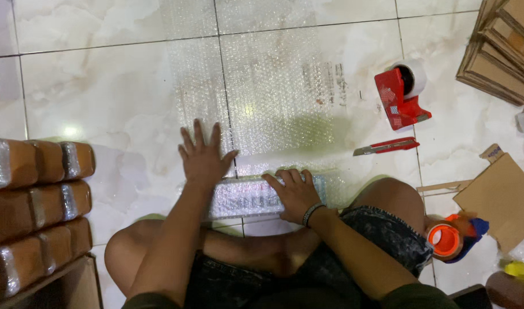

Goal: The person sits on the floor and wraps rectangular boxes in bubble wrap. They use a handheld tape dispenser to secure the bubble wrap around each item and then place the wrapped packages into a cardboard box.

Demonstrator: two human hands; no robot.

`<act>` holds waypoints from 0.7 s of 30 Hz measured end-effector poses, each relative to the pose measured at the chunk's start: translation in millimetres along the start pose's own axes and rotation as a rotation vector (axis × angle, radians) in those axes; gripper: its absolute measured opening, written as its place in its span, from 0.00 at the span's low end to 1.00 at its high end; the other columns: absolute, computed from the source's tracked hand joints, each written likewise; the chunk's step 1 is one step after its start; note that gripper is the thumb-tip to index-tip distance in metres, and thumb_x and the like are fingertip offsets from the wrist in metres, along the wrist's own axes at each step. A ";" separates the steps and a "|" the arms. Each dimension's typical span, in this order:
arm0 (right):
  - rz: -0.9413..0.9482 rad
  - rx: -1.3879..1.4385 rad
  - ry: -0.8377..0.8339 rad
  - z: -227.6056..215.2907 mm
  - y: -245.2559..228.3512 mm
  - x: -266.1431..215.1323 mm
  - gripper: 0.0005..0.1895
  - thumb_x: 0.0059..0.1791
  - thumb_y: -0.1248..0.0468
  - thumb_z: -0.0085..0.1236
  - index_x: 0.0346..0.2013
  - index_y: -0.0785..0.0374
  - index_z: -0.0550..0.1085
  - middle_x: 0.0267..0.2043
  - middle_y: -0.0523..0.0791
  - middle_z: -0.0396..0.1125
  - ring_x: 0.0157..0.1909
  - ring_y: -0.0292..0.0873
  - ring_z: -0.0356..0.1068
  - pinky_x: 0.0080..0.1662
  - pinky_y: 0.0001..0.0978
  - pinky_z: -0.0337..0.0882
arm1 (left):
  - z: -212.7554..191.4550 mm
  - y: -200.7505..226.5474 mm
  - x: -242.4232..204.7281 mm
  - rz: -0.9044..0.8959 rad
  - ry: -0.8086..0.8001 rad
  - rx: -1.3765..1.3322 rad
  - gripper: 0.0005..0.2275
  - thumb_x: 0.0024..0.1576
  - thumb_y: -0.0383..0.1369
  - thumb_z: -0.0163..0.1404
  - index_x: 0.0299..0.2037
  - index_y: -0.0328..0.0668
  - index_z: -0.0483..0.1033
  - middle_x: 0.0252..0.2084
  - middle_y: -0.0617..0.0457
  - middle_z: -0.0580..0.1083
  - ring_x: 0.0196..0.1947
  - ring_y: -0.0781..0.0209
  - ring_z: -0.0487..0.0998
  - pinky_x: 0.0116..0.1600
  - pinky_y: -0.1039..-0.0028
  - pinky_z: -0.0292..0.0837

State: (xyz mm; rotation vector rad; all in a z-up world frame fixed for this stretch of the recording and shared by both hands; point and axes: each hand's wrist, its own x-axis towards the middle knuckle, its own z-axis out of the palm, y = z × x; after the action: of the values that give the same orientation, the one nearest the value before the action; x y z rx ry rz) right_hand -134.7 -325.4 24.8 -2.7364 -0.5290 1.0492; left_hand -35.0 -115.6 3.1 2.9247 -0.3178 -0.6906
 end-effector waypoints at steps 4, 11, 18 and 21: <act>-0.008 -0.033 -0.030 7.5 1.0 -4.3 0.50 0.36 0.55 0.63 0.65 0.48 0.44 0.59 0.45 0.48 0.61 0.49 0.46 0.57 0.51 0.43 | -23.2 -25.6 5.0 -0.231 -0.228 -0.078 0.34 0.54 0.62 0.29 0.68 0.65 0.37 0.71 0.49 0.33 0.70 0.44 0.30 0.67 0.46 0.30; -0.012 0.142 -0.022 9.1 8.9 4.2 0.42 0.43 0.31 0.37 0.65 0.44 0.46 0.58 0.43 0.50 0.63 0.47 0.46 0.60 0.52 0.42 | 50.8 2.6 19.4 0.279 0.114 0.146 0.21 0.50 0.48 0.52 0.44 0.38 0.72 0.43 0.44 0.69 0.41 0.50 0.71 0.41 0.64 0.69; 0.154 0.170 -0.133 8.9 23.0 48.9 0.40 0.35 0.40 0.61 0.59 0.36 0.57 0.62 0.37 0.49 0.66 0.47 0.45 0.60 0.59 0.47 | 76.7 21.0 34.2 0.263 -0.414 0.020 0.08 0.46 0.42 0.54 0.33 0.56 0.78 0.35 0.51 0.76 0.41 0.48 0.78 0.45 0.58 0.71; 0.060 0.113 -0.104 2.5 19.1 46.1 0.32 0.35 0.41 0.60 0.52 0.39 0.65 0.55 0.36 0.58 0.61 0.45 0.54 0.56 0.54 0.54 | 27.6 21.3 17.3 0.338 -0.437 -0.143 0.09 0.46 0.42 0.52 0.29 0.51 0.78 0.33 0.48 0.77 0.41 0.46 0.77 0.45 0.58 0.70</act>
State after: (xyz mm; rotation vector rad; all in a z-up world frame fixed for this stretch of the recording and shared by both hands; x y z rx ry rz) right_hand -99.4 -325.4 -10.6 -2.6251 -0.3919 1.2028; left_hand -36.2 -142.1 -25.3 2.4721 -0.7460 -1.2256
